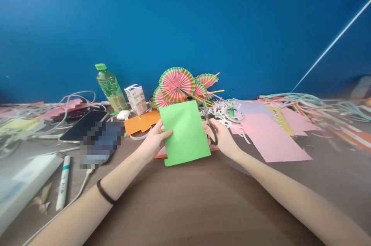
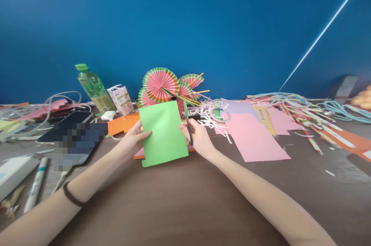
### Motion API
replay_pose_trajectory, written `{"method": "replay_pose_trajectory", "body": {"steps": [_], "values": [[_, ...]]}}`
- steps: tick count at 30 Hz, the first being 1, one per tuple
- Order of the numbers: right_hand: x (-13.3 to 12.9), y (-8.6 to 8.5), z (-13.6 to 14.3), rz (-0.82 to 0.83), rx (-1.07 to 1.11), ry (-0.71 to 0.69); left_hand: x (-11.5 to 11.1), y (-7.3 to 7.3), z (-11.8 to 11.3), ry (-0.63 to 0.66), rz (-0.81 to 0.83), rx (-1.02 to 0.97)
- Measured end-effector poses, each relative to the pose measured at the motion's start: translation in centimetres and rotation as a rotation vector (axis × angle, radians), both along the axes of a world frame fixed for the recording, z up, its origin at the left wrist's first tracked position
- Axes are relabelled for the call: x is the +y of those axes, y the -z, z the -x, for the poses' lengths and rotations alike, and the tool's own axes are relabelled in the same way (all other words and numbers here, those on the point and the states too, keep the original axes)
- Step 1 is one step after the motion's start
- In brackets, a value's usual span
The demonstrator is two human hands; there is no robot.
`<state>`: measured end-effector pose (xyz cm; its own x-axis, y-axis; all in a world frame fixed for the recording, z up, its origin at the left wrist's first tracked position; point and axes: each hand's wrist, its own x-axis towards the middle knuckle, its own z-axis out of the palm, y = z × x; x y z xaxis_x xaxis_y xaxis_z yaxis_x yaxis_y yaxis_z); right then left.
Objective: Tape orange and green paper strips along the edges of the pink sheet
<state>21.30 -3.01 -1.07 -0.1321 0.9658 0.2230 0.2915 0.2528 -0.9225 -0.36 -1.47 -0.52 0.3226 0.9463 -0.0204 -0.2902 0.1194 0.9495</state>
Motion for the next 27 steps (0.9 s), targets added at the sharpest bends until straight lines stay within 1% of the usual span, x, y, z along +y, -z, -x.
{"method": "replay_pose_trajectory", "body": {"steps": [4, 7, 9, 13, 17, 20, 24, 27], "values": [[-0.2, -0.6, 0.0, 0.066, 0.025, -0.033, 0.3, -0.3, 0.3, -0.082, -0.031, -0.024], [-0.4, -1.2, 0.0, 0.085, 0.030, -0.074, 0.5, -0.6, 0.5, -0.157, -0.019, -0.017], [-0.4, -1.4, -0.1, 0.092, 0.032, -0.107, 0.5, -0.9, 0.5, -0.180, -0.005, -0.016], [-0.1, -1.2, -0.2, 0.116, 0.008, -0.144, 0.4, -1.3, 0.4, -0.180, 0.010, -0.039], [0.1, -1.0, -0.2, 0.121, -0.018, -0.116, 0.3, -1.3, 0.3, -0.180, 0.022, -0.055], [0.0, -1.1, -0.1, 0.155, -0.019, -0.122, 0.4, -1.4, 0.4, -0.150, 0.037, -0.079], [0.0, -1.1, -0.1, 0.220, 0.033, -0.144, 0.6, -1.9, 0.7, -0.137, 0.134, -0.187], [-0.1, -1.1, -0.1, 0.244, 0.064, -0.165, 0.5, -2.1, 0.7, -0.142, 0.192, -0.204]]}}
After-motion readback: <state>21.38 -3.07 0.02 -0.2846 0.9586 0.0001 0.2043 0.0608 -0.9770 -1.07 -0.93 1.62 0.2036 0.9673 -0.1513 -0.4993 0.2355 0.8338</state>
